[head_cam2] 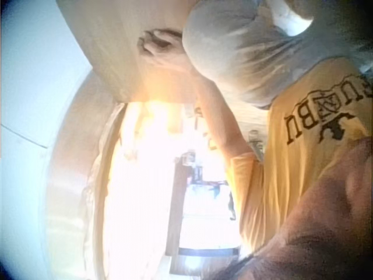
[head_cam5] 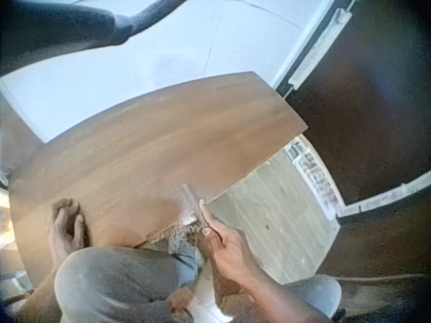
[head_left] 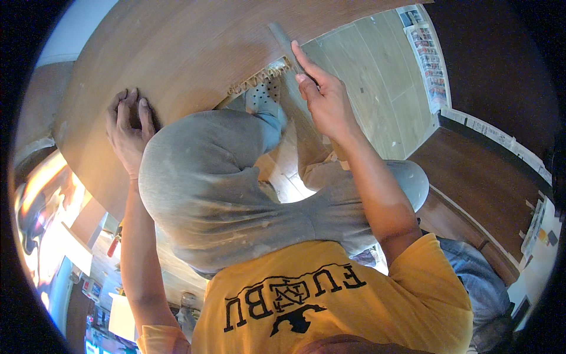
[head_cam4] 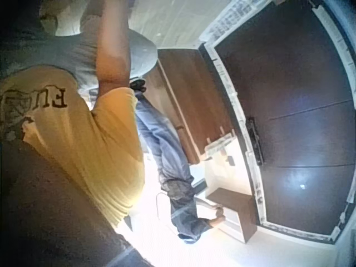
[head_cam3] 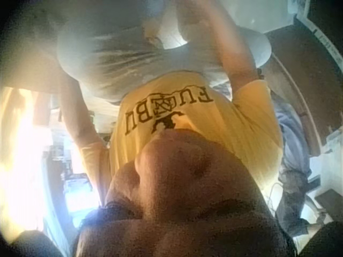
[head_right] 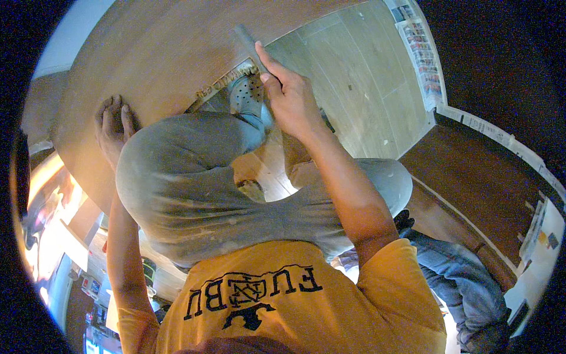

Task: The person sits on the floor and uses a chisel to carve a decorative pattern into a wooden board. They then use scissors to trim the carved material and a sanding block to smooth the surface.

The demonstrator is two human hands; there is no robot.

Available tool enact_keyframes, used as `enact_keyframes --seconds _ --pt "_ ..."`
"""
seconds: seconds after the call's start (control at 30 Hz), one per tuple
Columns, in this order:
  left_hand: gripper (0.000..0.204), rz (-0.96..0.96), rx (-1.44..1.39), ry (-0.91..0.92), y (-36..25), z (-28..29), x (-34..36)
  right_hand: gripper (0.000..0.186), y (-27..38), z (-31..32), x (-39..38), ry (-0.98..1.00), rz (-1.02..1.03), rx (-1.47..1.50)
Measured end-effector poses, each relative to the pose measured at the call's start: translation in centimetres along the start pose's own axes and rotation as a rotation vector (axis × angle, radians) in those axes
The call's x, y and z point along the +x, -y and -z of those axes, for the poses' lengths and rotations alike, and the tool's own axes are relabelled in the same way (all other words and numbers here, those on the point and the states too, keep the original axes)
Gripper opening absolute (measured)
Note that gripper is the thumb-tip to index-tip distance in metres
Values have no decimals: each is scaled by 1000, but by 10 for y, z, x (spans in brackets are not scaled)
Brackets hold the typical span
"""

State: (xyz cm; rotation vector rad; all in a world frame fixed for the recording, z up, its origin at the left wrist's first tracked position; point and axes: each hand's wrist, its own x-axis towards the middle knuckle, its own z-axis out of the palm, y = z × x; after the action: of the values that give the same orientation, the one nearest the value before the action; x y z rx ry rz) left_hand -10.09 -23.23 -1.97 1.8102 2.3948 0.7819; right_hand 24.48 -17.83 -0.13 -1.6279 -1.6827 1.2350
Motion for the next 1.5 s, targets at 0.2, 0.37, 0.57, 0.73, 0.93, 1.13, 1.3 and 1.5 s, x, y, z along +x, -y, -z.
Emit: enact_keyframes --seconds 0.2,0.37,0.57,0.73,0.93,1.13,1.3,1.5 --pt "32 20 -32 -4 3 -5 -3 56 10 0 2 29 -54 -92" --pt "30 -21 24 -7 -2 -2 2 52 12 -5 19 27 3 -138" --pt "30 10 -57 -59 10 -11 -1 52 9 5 19 114 33 -110" --pt "29 4 23 -33 1 -7 -1 51 11 -5 15 178 85 -151" --pt "29 16 -51 -42 -7 -3 2 48 -2 0 16 76 96 -27" --pt "29 -22 -53 -51 5 -6 0 44 -1 21 9 124 26 -176" --pt "30 -49 27 -54 -1 -4 0 41 -16 11 11 -29 297 -167" --pt "32 -22 -5 -45 2 -7 1 40 -4 3 19 3 279 -361"
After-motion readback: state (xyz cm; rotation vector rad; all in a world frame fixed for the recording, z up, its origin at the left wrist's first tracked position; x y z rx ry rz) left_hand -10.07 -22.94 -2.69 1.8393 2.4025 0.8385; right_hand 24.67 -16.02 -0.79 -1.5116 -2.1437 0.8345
